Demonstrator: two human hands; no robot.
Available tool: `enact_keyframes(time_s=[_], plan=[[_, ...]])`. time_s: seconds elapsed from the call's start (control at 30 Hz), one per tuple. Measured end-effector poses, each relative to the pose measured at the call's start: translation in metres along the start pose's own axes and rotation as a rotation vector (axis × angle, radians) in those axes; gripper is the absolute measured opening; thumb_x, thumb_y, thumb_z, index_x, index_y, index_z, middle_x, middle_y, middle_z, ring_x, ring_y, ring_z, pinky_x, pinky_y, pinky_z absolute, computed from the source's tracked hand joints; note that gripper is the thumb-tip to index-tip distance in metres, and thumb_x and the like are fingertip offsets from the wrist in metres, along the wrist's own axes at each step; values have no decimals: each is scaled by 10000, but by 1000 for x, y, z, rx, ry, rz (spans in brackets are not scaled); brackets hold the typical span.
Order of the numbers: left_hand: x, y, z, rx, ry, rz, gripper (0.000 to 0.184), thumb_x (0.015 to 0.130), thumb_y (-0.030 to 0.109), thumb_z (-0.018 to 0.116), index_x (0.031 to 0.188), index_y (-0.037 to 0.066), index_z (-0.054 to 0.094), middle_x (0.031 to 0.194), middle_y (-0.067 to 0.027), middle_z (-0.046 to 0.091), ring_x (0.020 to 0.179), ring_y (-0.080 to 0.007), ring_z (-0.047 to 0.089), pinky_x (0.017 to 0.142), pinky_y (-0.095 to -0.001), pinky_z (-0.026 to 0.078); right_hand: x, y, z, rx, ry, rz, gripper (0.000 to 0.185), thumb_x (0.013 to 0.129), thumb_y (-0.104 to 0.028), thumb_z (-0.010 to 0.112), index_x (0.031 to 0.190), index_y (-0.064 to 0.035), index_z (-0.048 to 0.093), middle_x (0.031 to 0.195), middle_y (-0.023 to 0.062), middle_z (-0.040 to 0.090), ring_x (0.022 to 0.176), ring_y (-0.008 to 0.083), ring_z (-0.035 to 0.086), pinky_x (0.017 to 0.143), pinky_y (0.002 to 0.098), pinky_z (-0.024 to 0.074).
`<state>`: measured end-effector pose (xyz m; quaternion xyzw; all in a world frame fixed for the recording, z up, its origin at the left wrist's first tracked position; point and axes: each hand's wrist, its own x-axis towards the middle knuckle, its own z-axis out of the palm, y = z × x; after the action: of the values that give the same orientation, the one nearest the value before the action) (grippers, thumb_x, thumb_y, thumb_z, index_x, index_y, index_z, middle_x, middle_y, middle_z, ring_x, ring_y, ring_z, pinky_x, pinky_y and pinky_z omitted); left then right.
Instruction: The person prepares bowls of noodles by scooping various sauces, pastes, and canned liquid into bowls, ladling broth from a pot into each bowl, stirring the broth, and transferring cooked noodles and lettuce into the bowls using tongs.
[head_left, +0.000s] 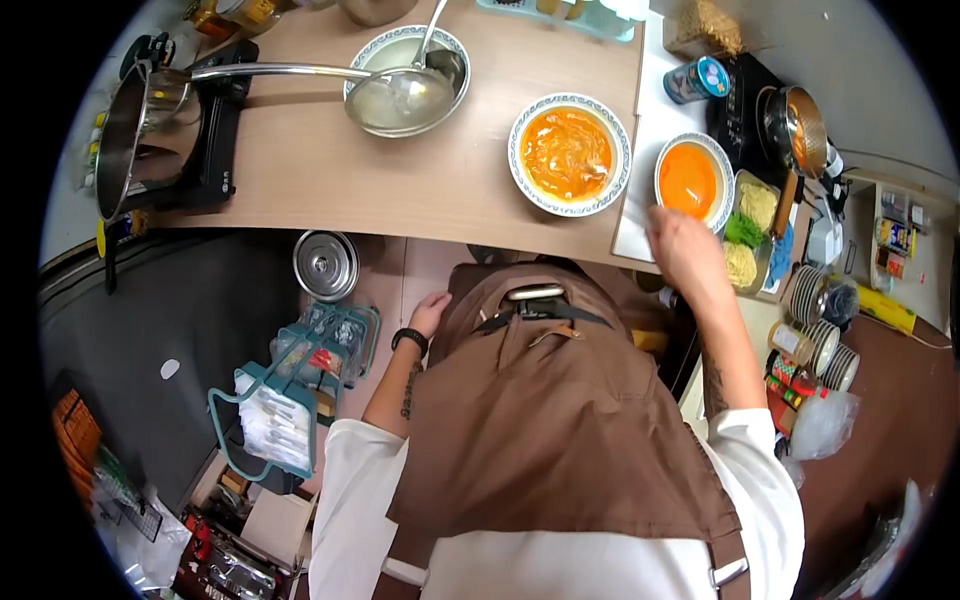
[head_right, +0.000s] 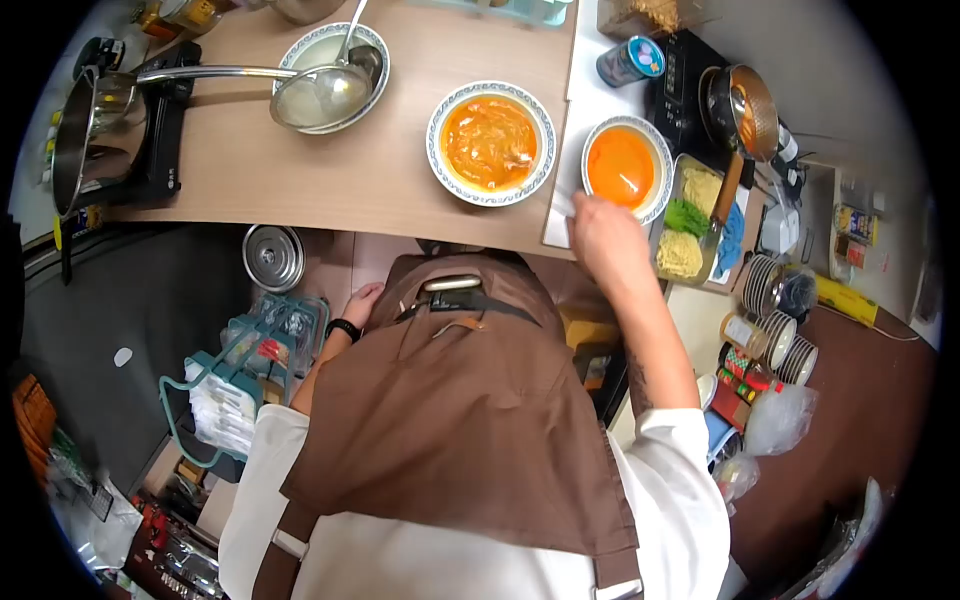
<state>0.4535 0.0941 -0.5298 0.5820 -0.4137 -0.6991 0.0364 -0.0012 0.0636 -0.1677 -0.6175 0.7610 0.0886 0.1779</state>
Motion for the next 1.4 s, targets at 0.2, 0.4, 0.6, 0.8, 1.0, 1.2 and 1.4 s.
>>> enact_keyframes(time_s=[0.2, 0.4, 0.6, 0.8, 1.0, 1.2, 1.4], plan=[[-3, 1, -2, -5, -38, 11, 444, 972, 352, 628, 1231, -7, 655, 1181, -122, 694, 1129, -202, 614, 1004, -308, 445, 2, 12, 15, 5, 69, 8, 181, 914, -183, 595, 981, -15, 605, 875, 197, 678, 839, 399, 662, 754, 501, 530], [4, -19, -1, -79, -52, -46, 451, 983, 373, 599, 1228, -1, 663, 1204, -127, 689, 1148, -204, 609, 1022, -311, 437, 14, 7, 16, 44, 97, -10, 181, 899, -178, 604, 969, -11, 610, 878, 211, 681, 837, 401, 669, 751, 496, 535], [-8, -8, 3, -90, -59, -54, 483, 985, 368, 597, 1290, -6, 620, 1210, -126, 685, 1146, -194, 606, 1012, -310, 441, 3, 7, 21, 30, 121, -6, 187, 912, -196, 599, 967, -18, 608, 846, 199, 679, 811, 382, 670, 738, 492, 535], [6, -25, 6, -42, -21, -35, 429, 971, 348, 621, 1220, 2, 665, 1166, -125, 700, 1104, -202, 619, 993, -309, 448, 6, 6, 16, 60, 85, 16, 207, 926, -221, 598, 994, -28, 627, 899, 225, 688, 873, 415, 662, 791, 482, 533], [14, -36, 10, -54, -68, -13, 464, 985, 365, 589, 1267, -1, 641, 1236, -140, 676, 1197, -227, 588, 1050, -321, 412, 8, 11, 18, 51, 52, -37, 247, 919, -237, 611, 1051, -29, 621, 904, 235, 690, 868, 409, 673, 779, 499, 536], [11, -14, 12, 32, -88, -32, 528, 995, 396, 558, 1312, -24, 600, 1318, -152, 632, 1253, -240, 552, 1074, -328, 388, -2, 3, 5, 11, 22, -71, 166, 915, -178, 570, 923, -19, 615, 893, 211, 693, 876, 389, 675, 802, 502, 531], [40, -45, 11, -36, -98, -5, 534, 999, 390, 552, 1332, -26, 587, 1317, -166, 631, 1258, -246, 550, 1089, -328, 377, 5, 7, 1, -27, 33, -61, 195, 913, -199, 582, 969, -20, 633, 892, 196, 699, 832, 395, 680, 738, 495, 546]])
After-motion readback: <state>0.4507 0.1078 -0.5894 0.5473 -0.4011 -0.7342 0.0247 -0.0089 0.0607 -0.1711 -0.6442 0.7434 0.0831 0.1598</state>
